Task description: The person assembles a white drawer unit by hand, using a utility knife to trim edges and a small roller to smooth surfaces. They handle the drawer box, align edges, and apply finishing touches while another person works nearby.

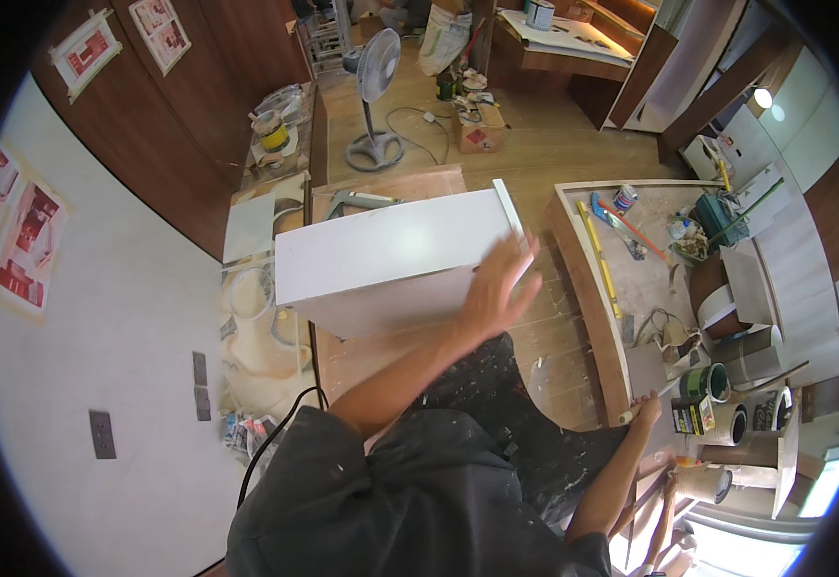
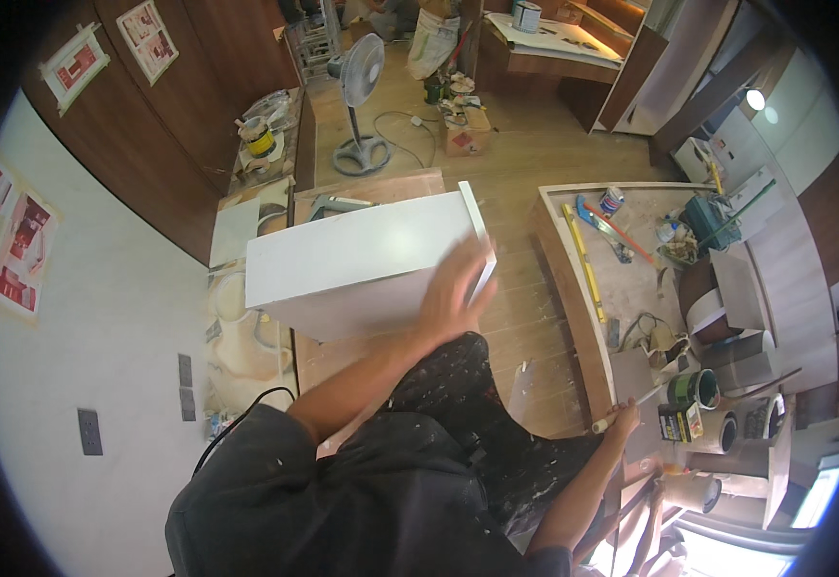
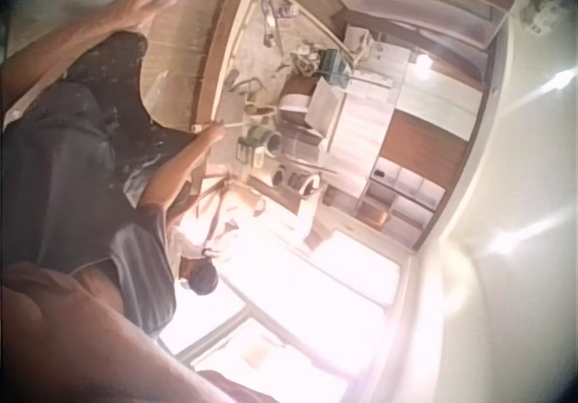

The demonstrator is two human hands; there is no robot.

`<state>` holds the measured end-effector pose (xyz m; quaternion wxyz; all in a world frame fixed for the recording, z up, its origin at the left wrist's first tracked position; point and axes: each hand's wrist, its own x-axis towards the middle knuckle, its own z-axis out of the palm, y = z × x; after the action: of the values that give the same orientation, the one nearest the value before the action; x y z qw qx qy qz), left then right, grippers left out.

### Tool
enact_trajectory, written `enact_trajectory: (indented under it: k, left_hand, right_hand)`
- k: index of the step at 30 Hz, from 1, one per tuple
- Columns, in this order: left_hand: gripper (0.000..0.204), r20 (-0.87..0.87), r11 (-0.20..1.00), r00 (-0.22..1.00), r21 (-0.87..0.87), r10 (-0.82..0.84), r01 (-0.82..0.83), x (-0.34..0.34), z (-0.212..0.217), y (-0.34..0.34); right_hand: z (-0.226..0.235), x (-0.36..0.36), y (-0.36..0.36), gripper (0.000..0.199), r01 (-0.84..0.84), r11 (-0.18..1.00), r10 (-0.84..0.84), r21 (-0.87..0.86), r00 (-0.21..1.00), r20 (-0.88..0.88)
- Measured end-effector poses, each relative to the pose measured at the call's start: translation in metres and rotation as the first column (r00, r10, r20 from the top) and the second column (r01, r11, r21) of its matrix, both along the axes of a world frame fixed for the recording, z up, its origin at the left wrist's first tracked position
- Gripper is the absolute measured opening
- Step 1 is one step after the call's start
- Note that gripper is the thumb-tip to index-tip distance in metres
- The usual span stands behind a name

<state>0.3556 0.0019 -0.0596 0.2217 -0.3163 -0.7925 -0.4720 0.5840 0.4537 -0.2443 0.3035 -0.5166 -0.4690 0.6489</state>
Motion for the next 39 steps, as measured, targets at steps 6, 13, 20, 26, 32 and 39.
enact_trajectory:
  k: [6, 13, 20, 26, 32, 39]
  left_hand:
    - [0.067, 0.019, 0.756, 0.935, -0.593, 0.355, -0.276, -0.111, -0.029, -0.039]
    - [0.089, 0.086, 0.62, 0.843, -0.718, 0.53, -0.317, -0.085, -0.019, -0.139]
    - [0.09, 0.055, 0.342, 0.489, -0.782, 0.871, -0.521, -0.054, -0.005, -0.272]
    - [0.079, 0.104, 0.765, 0.915, -0.59, 0.39, -0.259, -0.092, -0.018, -0.177]
    - [0.077, 0.107, 0.732, 0.973, -0.643, -0.202, 0.223, -0.136, 0.011, -0.039]
    - [0.098, 0.035, 0.526, 0.928, -0.816, -0.371, 0.241, -0.124, 0.006, -0.018]
  right_hand:
    - [-0.013, -0.018, -0.007, 0.022, -0.007, 0.999, 0.008, -0.039, 1.0, 0.025]
    - [-0.003, -0.008, -0.012, 0.02, 0.042, 0.999, -0.042, -0.025, 0.999, 0.018]
    - [0.005, -0.016, -0.021, 0.02, -0.009, 0.999, 0.008, -0.051, 1.0, -0.029]
    - [-0.016, -0.014, 0.01, 0.018, -0.025, 0.998, 0.026, 0.051, 1.0, -0.016]
    - [-0.006, -0.015, -0.02, 0.029, -0.039, 0.999, 0.038, 0.038, 0.999, 0.033]
    - [0.014, 0.007, -0.024, 0.031, 0.012, 0.997, -0.01, 0.077, 0.999, -0.035]
